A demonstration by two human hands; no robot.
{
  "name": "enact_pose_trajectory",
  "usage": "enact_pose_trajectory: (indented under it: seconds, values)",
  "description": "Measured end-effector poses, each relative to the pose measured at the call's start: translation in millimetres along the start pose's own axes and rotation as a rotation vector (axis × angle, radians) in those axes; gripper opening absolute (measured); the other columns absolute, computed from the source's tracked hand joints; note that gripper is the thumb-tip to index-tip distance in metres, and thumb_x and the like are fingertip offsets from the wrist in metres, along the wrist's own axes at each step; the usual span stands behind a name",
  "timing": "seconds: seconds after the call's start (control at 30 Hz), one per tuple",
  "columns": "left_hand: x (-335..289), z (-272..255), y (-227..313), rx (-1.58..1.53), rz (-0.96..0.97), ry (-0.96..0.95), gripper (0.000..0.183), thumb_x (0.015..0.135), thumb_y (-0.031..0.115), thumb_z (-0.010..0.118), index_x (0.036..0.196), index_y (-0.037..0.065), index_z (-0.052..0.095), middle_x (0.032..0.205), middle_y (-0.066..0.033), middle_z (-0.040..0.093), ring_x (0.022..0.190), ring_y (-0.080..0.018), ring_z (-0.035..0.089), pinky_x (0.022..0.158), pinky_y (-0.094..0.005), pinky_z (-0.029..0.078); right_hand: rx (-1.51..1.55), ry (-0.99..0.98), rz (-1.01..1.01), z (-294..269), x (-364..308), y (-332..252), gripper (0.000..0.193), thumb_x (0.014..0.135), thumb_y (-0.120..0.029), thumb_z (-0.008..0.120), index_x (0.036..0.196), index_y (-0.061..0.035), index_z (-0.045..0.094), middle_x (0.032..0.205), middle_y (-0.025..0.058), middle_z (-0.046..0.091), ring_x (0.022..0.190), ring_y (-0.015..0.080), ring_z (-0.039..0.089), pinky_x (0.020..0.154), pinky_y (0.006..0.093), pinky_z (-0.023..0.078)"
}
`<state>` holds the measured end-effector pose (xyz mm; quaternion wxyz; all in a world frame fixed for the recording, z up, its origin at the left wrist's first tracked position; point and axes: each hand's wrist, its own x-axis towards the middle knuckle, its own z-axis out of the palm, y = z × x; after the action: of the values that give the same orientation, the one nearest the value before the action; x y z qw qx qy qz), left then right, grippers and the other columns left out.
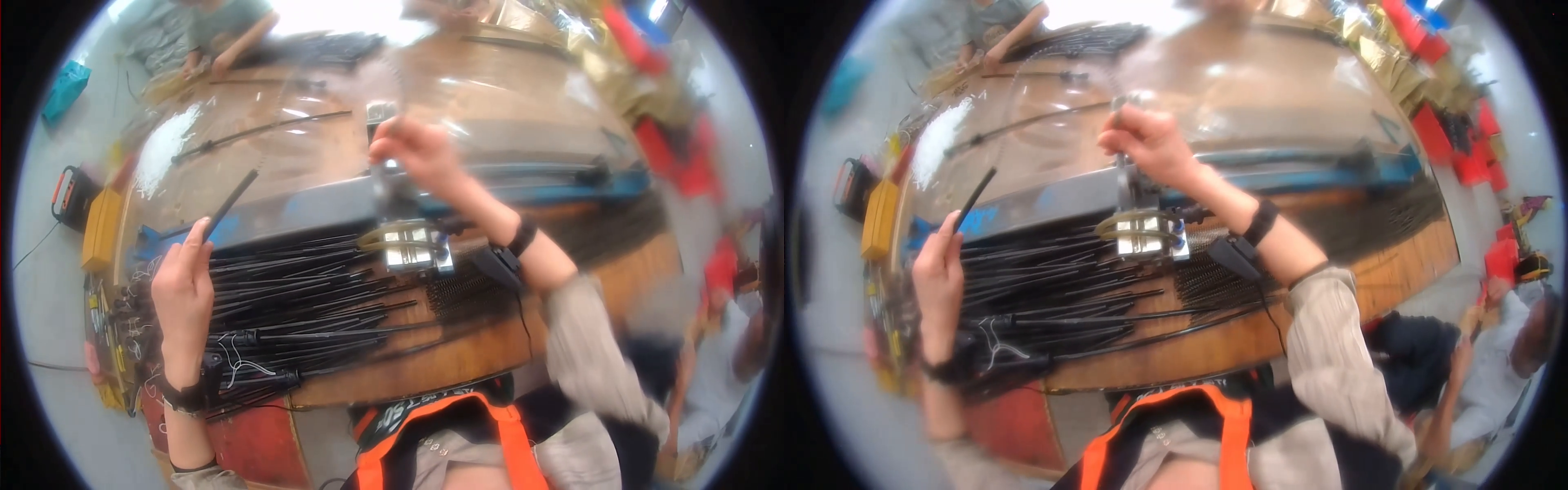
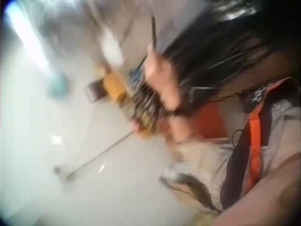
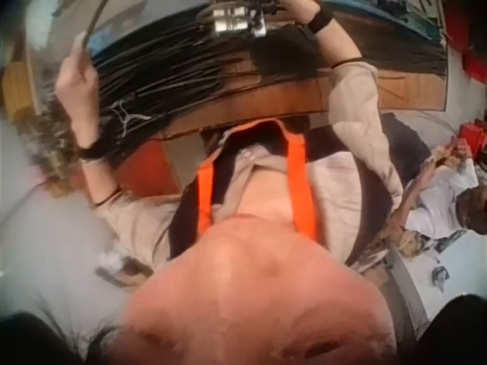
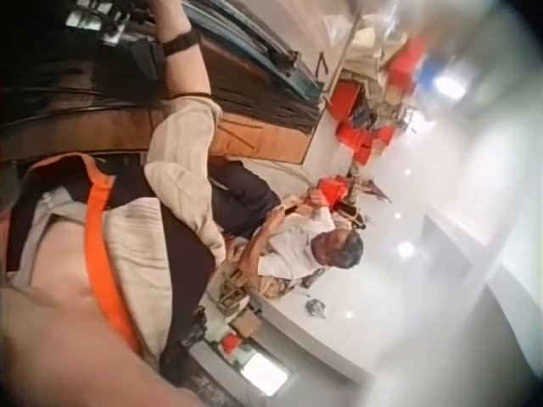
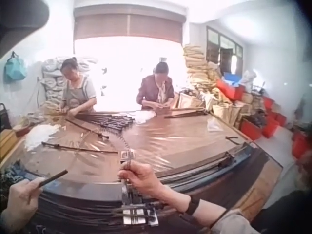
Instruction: Sorting and arranging thin metal wires or rods onto a fabrication jig on an assembly table.
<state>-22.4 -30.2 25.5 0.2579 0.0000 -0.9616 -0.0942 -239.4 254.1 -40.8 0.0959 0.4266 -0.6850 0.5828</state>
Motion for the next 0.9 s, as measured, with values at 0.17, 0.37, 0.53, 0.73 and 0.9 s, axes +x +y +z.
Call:
enact_pose_trajectory:
  seconds: [0.17,0.37,0.53,0.73,0.9]
  values:
    - [2.8,10.2,2.7,-0.045,-0.024,-0.017,0.030,0.096,0.005,0.058,0.125,0.007,0.063,0.086,-0.0176,0.061,0.070,-0.0272,0.057,0.067,-0.0342,0.048,0.033,-0.079,0.079,14.9,7.8,9.9,0.012,0.095,-0.014,0.063,0.096,-0.0024,0.061,0.080,0.0089,0.071,0.072,0.0161,0.070,0.064,0.0287,0.057]
    - [8.8,21.0,-4.7,-0.016,0.061,0.037,0.035,0.092,0.005,0.062,0.126,0.013,0.063,0.078,-0.0164,0.058,0.067,-0.0316,0.057,0.062,-0.0396,0.046,-0.550,-0.421,0.007,27.5,3.8,7.2,0.006,0.091,-0.014,0.063,0.089,-0.0091,0.061,0.073,0.0092,0.066,0.065,0.0248,0.067,0.058,0.0357,0.053]
    - [3.6,28.9,-25.0,0.074,0.053,-0.018,0.031,0.092,0.010,0.062,0.121,0.016,0.065,0.077,-0.0164,0.059,0.068,-0.0343,0.059,0.060,-0.0415,0.047,-0.881,-0.200,-0.117,-82.3,-53.5,34.4,0.011,0.081,-0.001,0.062,0.084,-0.0119,0.065,0.077,0.0082,0.067,0.072,0.0283,0.066,0.060,0.0381,0.053]
    - [46.1,101.4,25.2,0.025,0.309,-0.109,0.028,0.084,0.004,0.059,0.108,0.018,0.067,0.071,-0.0099,0.057,0.067,-0.0295,0.062,0.056,-0.0405,0.051,-1.248,-0.052,-0.046,-248.2,-143.2,38.7,0.005,0.086,-0.007,0.059,0.089,-0.0066,0.064,0.084,0.0116,0.065,0.084,0.0324,0.061,0.078,0.0427,0.045]
    - [87.8,167.7,66.1,-0.153,0.448,0.006,0.012,0.085,0.009,0.062,0.096,0.013,0.065,0.073,-0.0094,0.058,0.067,-0.0279,0.059,0.057,-0.0399,0.050,-1.197,0.026,0.125,-224.5,-142.9,8.9,0.007,0.092,-0.010,0.058,0.093,-0.0039,0.060,0.091,0.0111,0.064,0.091,0.0310,0.060,0.096,0.0432,0.041]
